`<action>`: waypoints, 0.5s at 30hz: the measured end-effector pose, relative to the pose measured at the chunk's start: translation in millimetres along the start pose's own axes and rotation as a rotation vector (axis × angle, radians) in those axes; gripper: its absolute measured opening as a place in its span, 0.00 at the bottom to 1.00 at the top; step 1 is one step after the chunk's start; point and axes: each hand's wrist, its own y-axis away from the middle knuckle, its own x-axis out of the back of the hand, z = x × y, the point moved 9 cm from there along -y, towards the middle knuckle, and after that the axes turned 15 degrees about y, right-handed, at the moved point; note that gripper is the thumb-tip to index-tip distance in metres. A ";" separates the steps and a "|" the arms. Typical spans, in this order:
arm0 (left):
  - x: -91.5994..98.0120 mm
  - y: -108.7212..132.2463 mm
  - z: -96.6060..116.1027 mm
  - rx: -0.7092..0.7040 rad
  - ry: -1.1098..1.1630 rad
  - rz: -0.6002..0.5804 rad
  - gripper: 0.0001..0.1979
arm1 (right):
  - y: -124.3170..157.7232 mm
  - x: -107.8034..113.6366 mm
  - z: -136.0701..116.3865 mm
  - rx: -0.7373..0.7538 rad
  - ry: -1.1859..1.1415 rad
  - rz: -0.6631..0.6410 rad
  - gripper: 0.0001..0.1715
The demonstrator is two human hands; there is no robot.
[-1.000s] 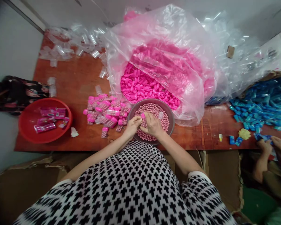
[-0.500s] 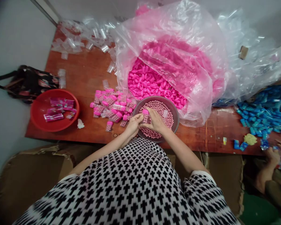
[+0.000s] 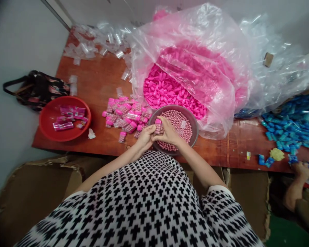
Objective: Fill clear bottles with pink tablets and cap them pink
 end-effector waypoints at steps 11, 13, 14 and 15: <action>-7.5 14.9 7.9 -0.007 -0.237 -0.030 0.16 | -16.6 15.5 10.5 -0.070 -0.257 -0.064 0.20; -8.7 15.1 14.6 -0.097 -0.344 -0.063 0.18 | -14.6 13.4 14.1 -0.115 -0.204 -0.035 0.21; -9.1 15.1 15.1 -0.113 -0.372 -0.082 0.19 | -13.0 13.5 13.7 -0.119 -0.165 -0.032 0.21; -8.7 15.0 14.7 -0.118 -0.377 -0.092 0.20 | -11.1 14.1 11.0 -0.100 -0.119 -0.036 0.21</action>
